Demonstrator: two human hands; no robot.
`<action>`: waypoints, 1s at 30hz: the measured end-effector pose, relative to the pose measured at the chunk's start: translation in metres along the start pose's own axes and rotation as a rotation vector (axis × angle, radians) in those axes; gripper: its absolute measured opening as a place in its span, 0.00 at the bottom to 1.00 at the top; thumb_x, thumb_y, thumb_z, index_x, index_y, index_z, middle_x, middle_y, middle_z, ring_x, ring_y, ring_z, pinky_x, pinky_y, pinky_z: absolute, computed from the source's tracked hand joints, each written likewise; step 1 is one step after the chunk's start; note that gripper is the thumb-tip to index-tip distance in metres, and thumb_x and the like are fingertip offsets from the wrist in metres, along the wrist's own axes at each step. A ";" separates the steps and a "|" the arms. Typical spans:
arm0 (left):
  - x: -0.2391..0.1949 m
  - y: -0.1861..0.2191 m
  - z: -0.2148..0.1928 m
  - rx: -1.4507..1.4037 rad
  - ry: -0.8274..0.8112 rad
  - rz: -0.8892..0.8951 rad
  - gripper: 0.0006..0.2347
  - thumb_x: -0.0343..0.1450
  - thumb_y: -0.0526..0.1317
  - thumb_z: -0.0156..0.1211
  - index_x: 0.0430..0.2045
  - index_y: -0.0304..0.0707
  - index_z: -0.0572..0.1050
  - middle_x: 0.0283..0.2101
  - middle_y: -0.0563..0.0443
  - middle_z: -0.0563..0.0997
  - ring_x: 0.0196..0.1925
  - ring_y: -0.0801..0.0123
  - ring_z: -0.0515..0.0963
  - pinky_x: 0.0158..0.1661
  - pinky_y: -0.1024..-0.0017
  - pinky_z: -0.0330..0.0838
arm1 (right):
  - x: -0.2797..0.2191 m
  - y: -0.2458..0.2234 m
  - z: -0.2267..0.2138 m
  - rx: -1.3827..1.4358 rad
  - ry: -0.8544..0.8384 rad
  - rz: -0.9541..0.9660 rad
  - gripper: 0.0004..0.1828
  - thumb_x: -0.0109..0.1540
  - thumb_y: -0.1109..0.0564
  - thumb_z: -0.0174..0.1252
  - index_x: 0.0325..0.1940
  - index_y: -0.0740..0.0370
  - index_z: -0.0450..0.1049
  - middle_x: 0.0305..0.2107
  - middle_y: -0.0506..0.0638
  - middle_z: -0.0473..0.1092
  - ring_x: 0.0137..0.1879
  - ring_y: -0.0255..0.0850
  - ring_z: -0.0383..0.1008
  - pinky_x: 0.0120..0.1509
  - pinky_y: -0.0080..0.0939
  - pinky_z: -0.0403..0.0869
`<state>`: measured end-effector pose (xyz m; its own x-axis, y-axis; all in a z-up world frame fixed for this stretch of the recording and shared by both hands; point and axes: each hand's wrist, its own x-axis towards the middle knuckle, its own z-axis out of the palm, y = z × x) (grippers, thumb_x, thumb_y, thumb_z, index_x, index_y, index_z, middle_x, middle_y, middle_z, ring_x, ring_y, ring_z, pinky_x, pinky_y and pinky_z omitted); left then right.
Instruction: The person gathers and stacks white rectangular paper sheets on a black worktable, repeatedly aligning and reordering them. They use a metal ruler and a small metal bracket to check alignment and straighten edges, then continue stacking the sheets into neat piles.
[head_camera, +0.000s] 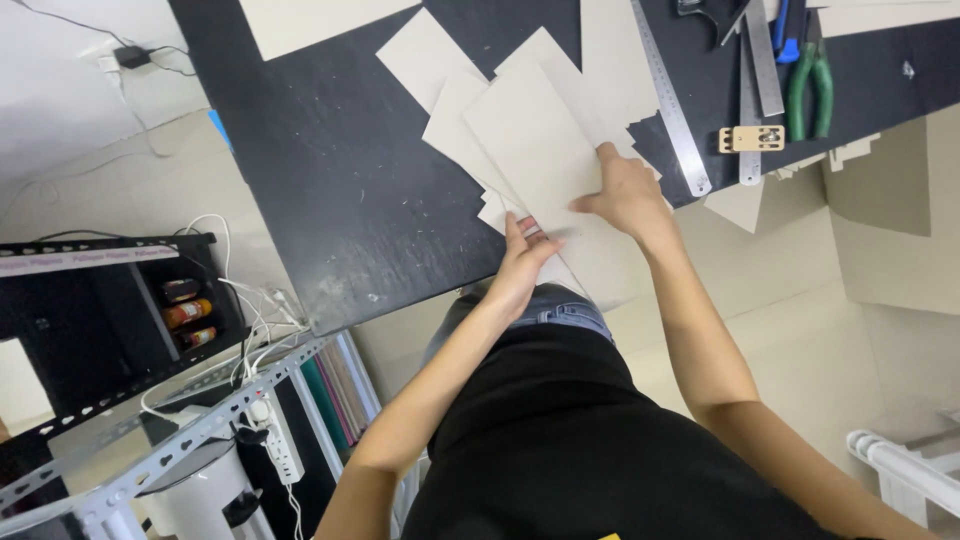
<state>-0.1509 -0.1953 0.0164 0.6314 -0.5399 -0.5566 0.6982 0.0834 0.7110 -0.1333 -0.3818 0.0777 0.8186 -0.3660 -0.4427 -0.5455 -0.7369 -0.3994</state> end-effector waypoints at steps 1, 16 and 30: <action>-0.004 0.007 0.001 -0.039 0.000 -0.002 0.47 0.70 0.34 0.60 0.68 0.27 0.20 0.67 0.32 0.45 0.69 0.53 0.53 0.67 0.54 0.53 | 0.001 -0.002 0.000 0.024 0.017 -0.069 0.39 0.47 0.54 0.77 0.57 0.73 0.69 0.41 0.72 0.71 0.50 0.70 0.75 0.48 0.68 0.76; -0.075 0.061 -0.260 0.406 0.946 0.988 0.47 0.70 0.32 0.77 0.72 0.44 0.36 0.69 0.43 0.49 0.76 0.55 0.57 0.76 0.57 0.37 | 0.072 -0.188 0.095 -0.387 0.641 -1.398 0.22 0.54 0.72 0.58 0.45 0.50 0.73 0.28 0.42 0.64 0.41 0.41 0.63 0.56 0.54 0.60; -0.041 0.079 -0.234 0.311 0.655 1.004 0.20 0.71 0.39 0.66 0.55 0.41 0.64 0.64 0.37 0.69 0.74 0.50 0.57 0.72 0.58 0.48 | 0.126 -0.103 0.097 0.748 0.191 -0.697 0.50 0.54 0.54 0.78 0.68 0.50 0.48 0.60 0.62 0.61 0.69 0.48 0.60 0.74 0.46 0.55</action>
<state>-0.0430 0.0297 -0.0053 0.9528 0.1759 0.2476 -0.2458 -0.0323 0.9688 0.0082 -0.2966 -0.0151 0.9745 -0.1261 0.1854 0.1403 -0.3022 -0.9429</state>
